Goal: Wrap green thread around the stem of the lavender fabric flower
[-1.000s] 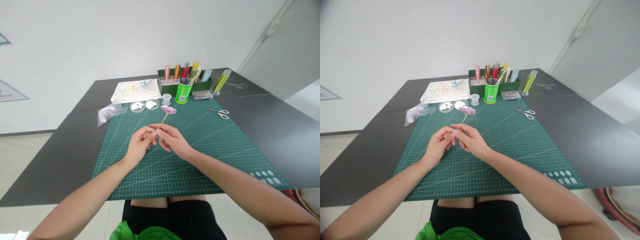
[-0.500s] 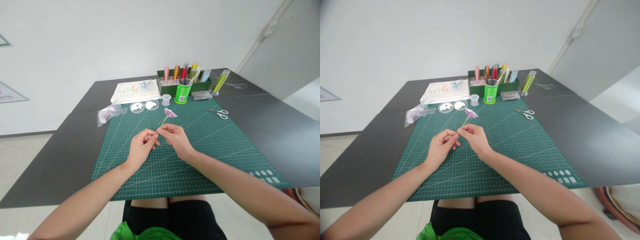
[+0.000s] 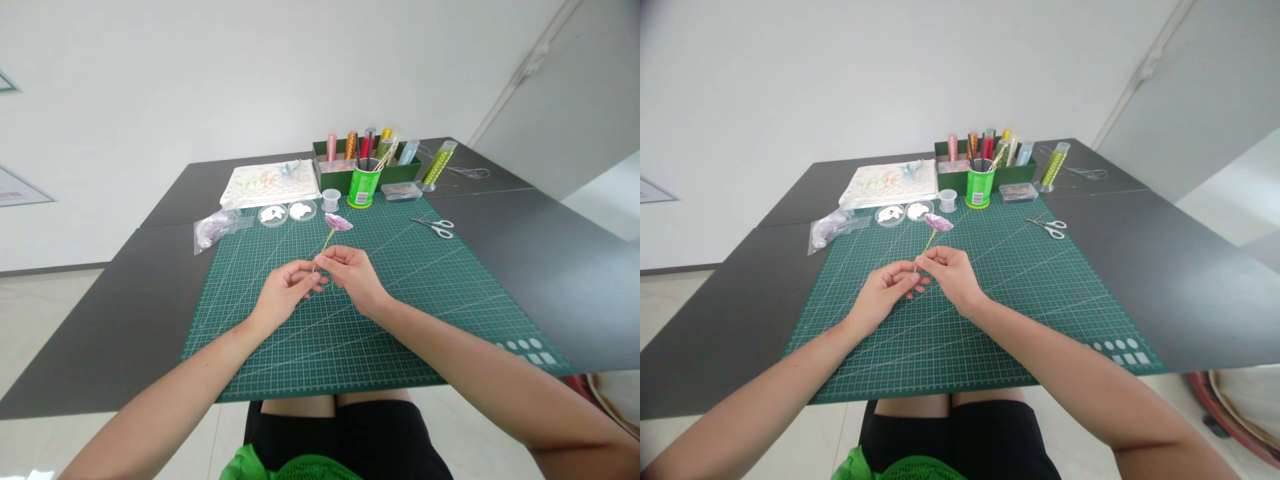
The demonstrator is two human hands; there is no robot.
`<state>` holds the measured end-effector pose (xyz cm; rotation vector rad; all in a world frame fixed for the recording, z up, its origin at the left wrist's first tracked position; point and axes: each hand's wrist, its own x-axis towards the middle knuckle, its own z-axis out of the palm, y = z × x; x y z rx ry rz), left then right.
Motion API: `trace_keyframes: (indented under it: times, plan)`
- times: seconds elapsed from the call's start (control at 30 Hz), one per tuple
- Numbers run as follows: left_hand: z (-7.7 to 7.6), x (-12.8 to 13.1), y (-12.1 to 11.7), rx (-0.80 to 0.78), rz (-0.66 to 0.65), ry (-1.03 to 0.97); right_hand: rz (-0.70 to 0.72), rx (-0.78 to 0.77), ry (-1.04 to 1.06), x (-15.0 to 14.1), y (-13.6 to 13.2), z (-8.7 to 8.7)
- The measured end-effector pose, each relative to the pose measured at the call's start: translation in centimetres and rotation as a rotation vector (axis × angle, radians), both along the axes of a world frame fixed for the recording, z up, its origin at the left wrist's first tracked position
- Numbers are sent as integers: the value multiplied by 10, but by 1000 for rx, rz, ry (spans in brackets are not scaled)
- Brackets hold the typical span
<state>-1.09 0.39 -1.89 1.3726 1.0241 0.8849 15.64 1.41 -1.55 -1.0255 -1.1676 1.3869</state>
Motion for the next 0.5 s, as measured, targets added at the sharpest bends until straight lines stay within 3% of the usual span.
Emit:
trace_keyframes:
  times: [0.3, 0.5]
  plan:
    - [0, -2, 0, 198, -27, 170, -26, -38, -16, 1, 1, 1]
    - [1, -4, 2, 84, -54, 47, -2, -46, 0, 2, 0, 3]
